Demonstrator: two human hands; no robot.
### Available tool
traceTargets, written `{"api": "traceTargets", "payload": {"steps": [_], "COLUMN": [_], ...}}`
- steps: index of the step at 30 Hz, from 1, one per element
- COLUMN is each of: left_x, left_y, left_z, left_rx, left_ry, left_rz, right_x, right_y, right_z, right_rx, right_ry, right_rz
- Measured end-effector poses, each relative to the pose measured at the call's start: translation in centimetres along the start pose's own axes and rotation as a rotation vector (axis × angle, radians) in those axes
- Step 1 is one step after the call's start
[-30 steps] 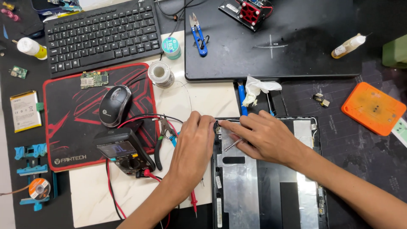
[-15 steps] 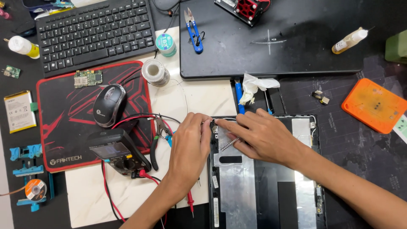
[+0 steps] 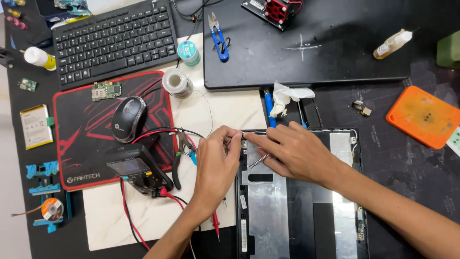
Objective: The person works on a disassembled laptop, using a screwdriver to remove screws from the chassis. They then use a multimeter to test electrical continuity on the device's internal components.
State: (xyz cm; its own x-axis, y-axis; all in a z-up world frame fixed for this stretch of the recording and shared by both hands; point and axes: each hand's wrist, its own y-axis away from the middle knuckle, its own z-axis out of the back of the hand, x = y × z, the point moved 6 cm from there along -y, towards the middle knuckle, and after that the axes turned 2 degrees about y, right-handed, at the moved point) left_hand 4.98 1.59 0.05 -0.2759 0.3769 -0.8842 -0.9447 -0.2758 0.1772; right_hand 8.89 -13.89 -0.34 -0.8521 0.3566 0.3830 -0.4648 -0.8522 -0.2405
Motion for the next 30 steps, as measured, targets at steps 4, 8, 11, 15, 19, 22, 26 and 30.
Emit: {"api": "traceTargets", "payload": {"steps": [4,8,11,15,19,22,26,30], "left_x": [-0.1,-0.1,-0.8,-1.7,-2.1,-2.1,-1.3,-1.2], "left_y": [0.5,1.0,1.5,1.5,0.5,-0.7,-1.5,-1.3], "left_z": [-0.2,-0.2,-0.7,-0.7,-0.5,0.3,0.2,-0.1], "left_rx": [-0.034,-0.108,-0.09,-0.06,0.033,0.07,0.084,0.054], "left_ry": [-0.047,-0.209,-0.454,-0.58,-0.767,-0.68,-0.506,-0.504], "left_rz": [0.019,-0.156,-0.315,-0.437,-0.504,-0.482,-0.353,-0.309], "right_x": [0.1,0.2,0.2,0.1,-0.1,-0.2,-0.3,-0.5], "right_y": [0.2,0.1,0.2,0.2,0.2,0.3,0.2,0.3], "right_z": [0.0,0.2,0.3,0.2,0.0,-0.2,-0.3,-0.4], "right_rx": [-0.01,0.006,-0.02,-0.005,0.006,0.017,0.029,0.03], "right_ry": [-0.008,-0.001,-0.01,-0.01,-0.029,-0.042,-0.049,-0.053], "right_rz": [0.0,-0.013,-0.006,-0.015,-0.019,-0.027,-0.023,-0.023]}}
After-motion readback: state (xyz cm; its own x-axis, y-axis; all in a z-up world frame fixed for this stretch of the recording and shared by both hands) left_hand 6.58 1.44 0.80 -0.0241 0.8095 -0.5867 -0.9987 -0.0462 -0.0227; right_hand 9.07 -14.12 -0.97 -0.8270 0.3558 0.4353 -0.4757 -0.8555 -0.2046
